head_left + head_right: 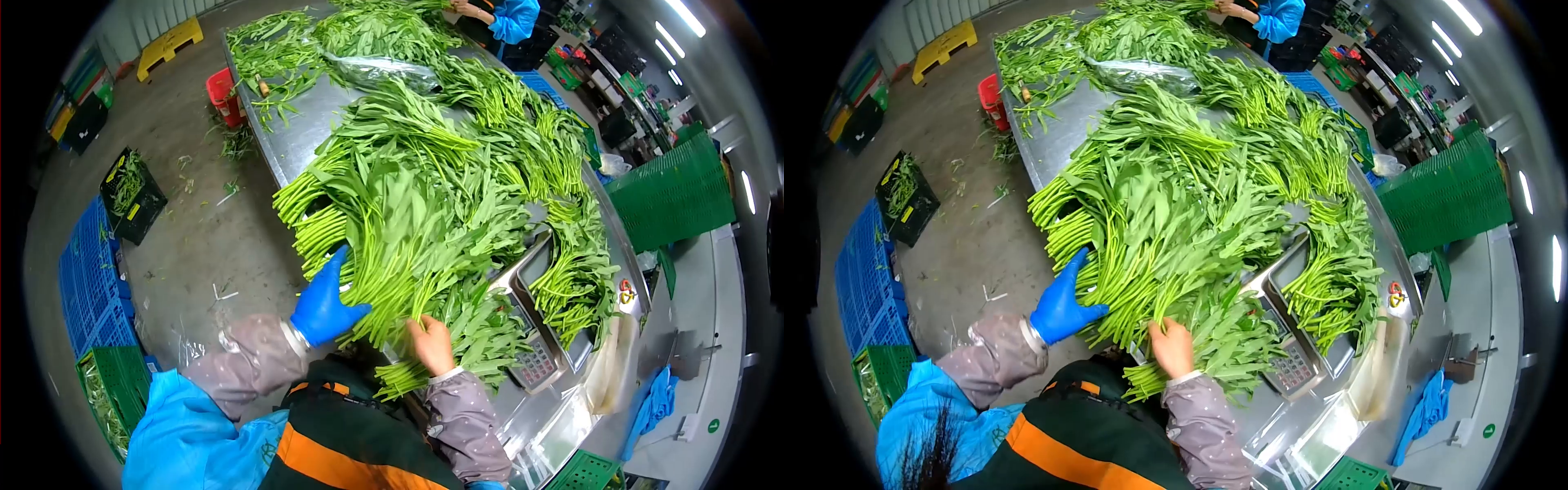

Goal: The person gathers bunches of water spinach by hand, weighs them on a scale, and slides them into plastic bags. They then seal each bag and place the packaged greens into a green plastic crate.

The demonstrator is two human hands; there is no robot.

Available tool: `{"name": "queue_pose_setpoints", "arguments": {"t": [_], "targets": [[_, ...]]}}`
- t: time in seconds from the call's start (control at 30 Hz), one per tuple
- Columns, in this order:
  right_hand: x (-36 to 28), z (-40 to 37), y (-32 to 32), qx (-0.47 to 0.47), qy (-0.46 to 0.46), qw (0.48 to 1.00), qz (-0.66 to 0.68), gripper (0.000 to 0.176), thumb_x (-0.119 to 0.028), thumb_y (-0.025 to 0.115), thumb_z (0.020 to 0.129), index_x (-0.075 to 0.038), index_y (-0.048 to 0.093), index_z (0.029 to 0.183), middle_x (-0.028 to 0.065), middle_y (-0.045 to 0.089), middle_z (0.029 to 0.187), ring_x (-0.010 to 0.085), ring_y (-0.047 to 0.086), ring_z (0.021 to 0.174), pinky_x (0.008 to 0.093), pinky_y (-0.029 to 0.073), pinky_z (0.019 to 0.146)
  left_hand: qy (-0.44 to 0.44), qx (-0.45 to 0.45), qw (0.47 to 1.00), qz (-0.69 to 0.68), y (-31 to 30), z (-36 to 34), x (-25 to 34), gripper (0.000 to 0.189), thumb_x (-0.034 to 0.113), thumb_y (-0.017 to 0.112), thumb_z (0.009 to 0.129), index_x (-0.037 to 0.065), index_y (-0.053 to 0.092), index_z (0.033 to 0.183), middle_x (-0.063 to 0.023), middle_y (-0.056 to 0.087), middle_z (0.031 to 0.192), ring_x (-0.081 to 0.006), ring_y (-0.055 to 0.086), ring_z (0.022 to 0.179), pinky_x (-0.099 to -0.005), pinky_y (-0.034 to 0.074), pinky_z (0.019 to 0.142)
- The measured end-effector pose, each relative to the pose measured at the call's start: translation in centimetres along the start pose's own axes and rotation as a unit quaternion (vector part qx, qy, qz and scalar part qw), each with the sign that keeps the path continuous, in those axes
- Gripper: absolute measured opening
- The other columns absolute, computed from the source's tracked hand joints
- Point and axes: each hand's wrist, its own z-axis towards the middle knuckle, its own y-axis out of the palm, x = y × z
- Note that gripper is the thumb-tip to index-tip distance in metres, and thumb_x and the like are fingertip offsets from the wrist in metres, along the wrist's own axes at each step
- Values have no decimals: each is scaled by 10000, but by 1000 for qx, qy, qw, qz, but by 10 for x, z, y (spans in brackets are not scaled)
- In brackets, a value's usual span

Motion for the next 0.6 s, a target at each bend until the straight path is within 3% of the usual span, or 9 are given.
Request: {"name": "queue_pose_setpoints", "arguments": {"t": [0.03,0.13,0.2,0.33,0.47,0.5,0.53,0.57,0.6], "targets": [[1,0,0,15,-3,1000,1,393,-369,546,826,9,626,898,270,603,806,406,584,787,447,449,715,68,43,992,102,4,-3,9,963,198,758,601,25,217,1378,-241,349,1338,-393,334,1244,-441,275,1033],[-6,-2,-5,35,-12,998,-53,380,-359,519,841,10,605,857,277,591,789,425,573,764,475,444,696,162,-31,960,227,37,4,38,937,268,721,622,101,225,1399,-202,252,1410,-375,213,1316,-497,150,1072],[-14,-7,-9,45,-1,995,-93,371,-350,515,846,12,594,852,273,591,778,432,570,747,491,439,679,173,-66,949,255,71,13,19,927,297,703,622,134,230,1403,-169,209,1439,-348,156,1343,-504,78,1080],[-3,-7,-10,17,-30,988,-150,329,-316,496,868,1,578,829,271,586,738,441,567,717,506,437,649,159,-112,936,293,81,16,5,917,288,693,630,132,228,1405,-156,197,1452,-337,153,1348,-482,87,1084],[-8,-15,-27,6,21,988,-151,317,-298,483,879,2,579,842,270,582,743,441,561,725,506,432,664,156,-87,942,285,82,16,-1,909,263,681,626,116,233,1403,-153,193,1454,-335,159,1348,-477,100,1083],[-3,-18,-40,-34,-22,997,-71,322,-302,475,890,-1,586,856,260,586,741,418,568,712,481,433,660,157,-86,940,289,84,15,-2,892,233,661,624,105,240,1400,-147,197,1456,-332,164,1347,-477,102,1084],[-14,-23,-68,-77,10,996,-38,332,-308,467,899,0,590,866,244,590,731,393,571,692,457,432,657,155,-81,945,278,86,15,-2,824,181,601,644,97,265,1391,-130,212,1455,-327,167,1348,-476,99,1086],[-11,-27,-97,-58,-20,997,-36,348,-331,466,906,-9,586,852,172,579,659,305,564,614,399,434,597,159,-69,937,303,91,15,-4,796,156,570,649,94,278,1386,-123,220,1454,-321,168,1349,-475,98,1087],[-23,-34,-135,-36,20,999,0,359,-354,469,908,-23,577,818,90,526,597,205,510,556,341,400,529,164,-56,929,328,96,16,-8,770,130,539,654,91,292,1382,-115,229,1453,-315,169,1351,-474,97,1088]]}}
